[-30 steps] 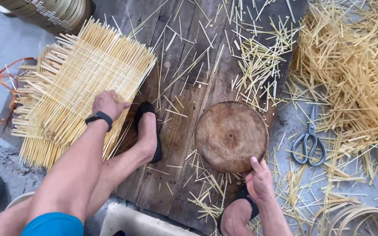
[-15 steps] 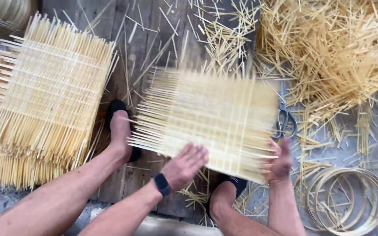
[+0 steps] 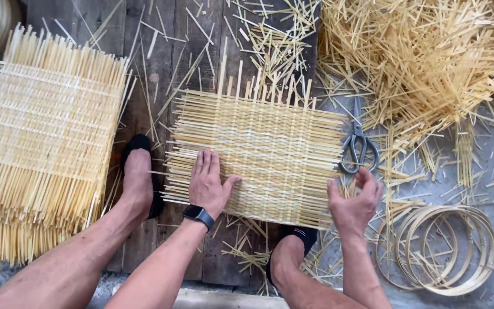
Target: The person sits on a low stool in a bamboo craft workshop and assembles round woven bamboo trays. They trim excess bamboo strips with scissors, press a woven bamboo mat over a wooden dome mold, and fit a bamboo rim hoop around the mat edge, working on one tray after another.
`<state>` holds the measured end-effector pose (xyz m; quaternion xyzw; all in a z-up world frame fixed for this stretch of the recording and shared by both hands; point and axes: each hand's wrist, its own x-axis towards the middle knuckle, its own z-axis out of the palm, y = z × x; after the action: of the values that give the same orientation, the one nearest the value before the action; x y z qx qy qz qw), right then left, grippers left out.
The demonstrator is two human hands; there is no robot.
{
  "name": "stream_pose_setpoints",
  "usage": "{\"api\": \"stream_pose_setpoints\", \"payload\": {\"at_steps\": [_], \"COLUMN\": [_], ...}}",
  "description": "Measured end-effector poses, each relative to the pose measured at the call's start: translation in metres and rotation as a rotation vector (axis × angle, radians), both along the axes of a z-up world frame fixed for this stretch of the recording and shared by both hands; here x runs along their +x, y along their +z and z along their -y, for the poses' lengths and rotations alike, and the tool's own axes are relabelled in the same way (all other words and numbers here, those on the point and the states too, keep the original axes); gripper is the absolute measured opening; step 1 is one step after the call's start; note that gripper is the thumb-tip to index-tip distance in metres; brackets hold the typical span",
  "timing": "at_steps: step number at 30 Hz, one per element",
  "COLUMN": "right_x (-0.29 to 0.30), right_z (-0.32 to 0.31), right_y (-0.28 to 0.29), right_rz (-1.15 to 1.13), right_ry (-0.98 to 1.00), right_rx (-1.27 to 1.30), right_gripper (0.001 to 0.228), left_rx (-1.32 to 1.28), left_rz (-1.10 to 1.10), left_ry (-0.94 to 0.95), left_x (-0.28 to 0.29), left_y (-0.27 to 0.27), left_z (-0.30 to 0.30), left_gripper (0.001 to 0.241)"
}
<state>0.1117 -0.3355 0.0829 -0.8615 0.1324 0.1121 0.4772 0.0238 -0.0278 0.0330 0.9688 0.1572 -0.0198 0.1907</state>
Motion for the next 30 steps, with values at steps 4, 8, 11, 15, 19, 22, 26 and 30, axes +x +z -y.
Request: {"api": "stream_pose_setpoints", "payload": {"at_steps": [4, 8, 11, 15, 19, 22, 26, 30], "right_x": [-0.017, -0.026, -0.024, -0.025, -0.023, -0.024, -0.048, -0.101], "right_z": [-0.043, -0.048, -0.053, -0.053, -0.048, -0.006, 0.135, 0.253], "right_y": [0.013, -0.018, -0.009, -0.003, -0.004, -0.014, -0.049, -0.077], "right_rz": [0.395, 0.361, 0.365, 0.37, 0.462, 0.56, 0.402, 0.024], "right_ry": [0.443, 0.431, 0.343, 0.363, 0.378, 0.233, -0.16, -0.173], "right_rx": [-0.491, -0.474, -0.435, -0.512, -0.459, -0.337, -0.499, -0.964], "right_gripper": [0.062, 0.065, 0.062, 0.063, 0.064, 0.047, 0.035, 0.034], "left_rx": [-0.056, -0.093, -0.143, 0.254, 0.133, 0.238, 0.228, 0.259], "left_rz": [-0.089, -0.053, -0.044, -0.132, -0.522, -0.475, -0.565, -0.598], "left_ry": [-0.002, -0.012, -0.029, -0.309, -0.745, -0.717, -0.712, -0.688], "left_x": [0.003, -0.004, 0.007, 0.026, 0.041, 0.044, 0.046, 0.046], "left_y": [0.0, -0.011, 0.003, 0.051, 0.074, 0.07, 0.069, 0.069], "left_z": [-0.002, -0.004, 0.002, 0.026, 0.05, 0.05, 0.05, 0.048], "left_gripper": [0.096, 0.094, 0.096, 0.093, 0.119, 0.113, 0.113, 0.117]}}
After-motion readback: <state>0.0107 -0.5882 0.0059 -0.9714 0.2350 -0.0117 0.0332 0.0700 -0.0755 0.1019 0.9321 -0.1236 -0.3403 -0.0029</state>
